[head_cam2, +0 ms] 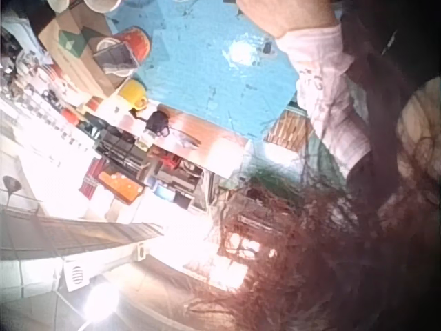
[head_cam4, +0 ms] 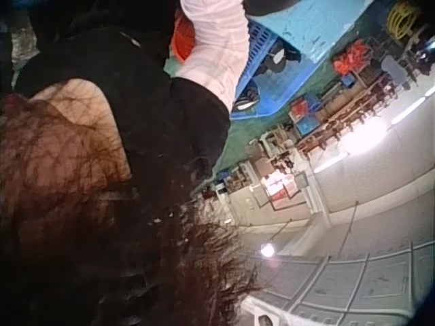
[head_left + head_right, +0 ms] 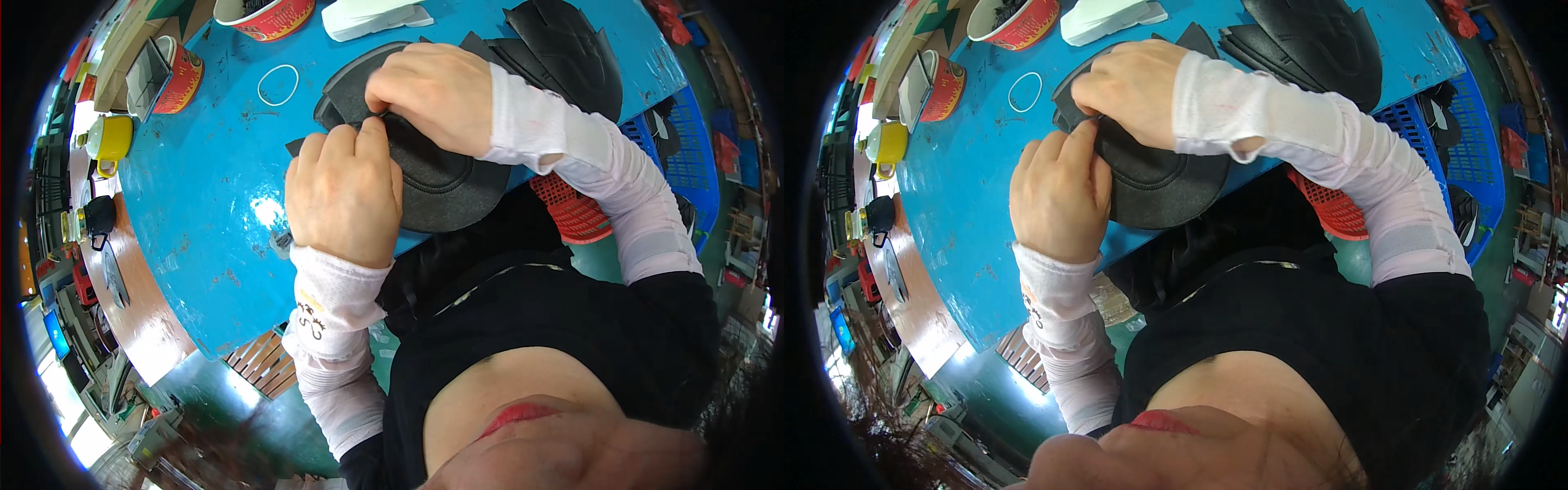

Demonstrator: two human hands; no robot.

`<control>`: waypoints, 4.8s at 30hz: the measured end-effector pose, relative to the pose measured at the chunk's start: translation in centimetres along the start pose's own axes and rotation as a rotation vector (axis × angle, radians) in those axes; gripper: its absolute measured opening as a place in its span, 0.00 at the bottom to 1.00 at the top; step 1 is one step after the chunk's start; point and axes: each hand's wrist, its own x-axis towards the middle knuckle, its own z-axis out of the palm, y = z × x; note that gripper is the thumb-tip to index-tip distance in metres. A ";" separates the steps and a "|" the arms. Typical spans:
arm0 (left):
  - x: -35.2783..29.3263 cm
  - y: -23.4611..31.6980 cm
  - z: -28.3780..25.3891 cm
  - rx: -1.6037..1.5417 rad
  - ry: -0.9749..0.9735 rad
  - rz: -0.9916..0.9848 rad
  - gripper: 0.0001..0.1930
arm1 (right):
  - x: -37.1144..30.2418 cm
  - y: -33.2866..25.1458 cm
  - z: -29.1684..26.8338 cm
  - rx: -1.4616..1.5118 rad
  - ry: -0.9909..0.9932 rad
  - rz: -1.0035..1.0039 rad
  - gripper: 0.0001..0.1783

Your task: The person repeatedly takes small black pieces from a container and attaches them to shoe upper components by hand, pressing them firmly into place.

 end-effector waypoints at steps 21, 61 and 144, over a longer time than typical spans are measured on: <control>-8.4 6.0 1.6 -1.238 0.438 -0.349 0.19 | -6.3 -8.4 -1.7 0.669 0.238 0.190 0.06; -6.5 3.5 -0.6 -0.866 0.356 -0.193 0.23 | -5.6 -5.6 -4.5 1.279 -0.053 0.512 0.09; -11.5 -5.1 -0.1 0.218 0.116 -0.251 0.12 | -8.2 -4.5 0.2 0.095 0.295 -0.050 0.14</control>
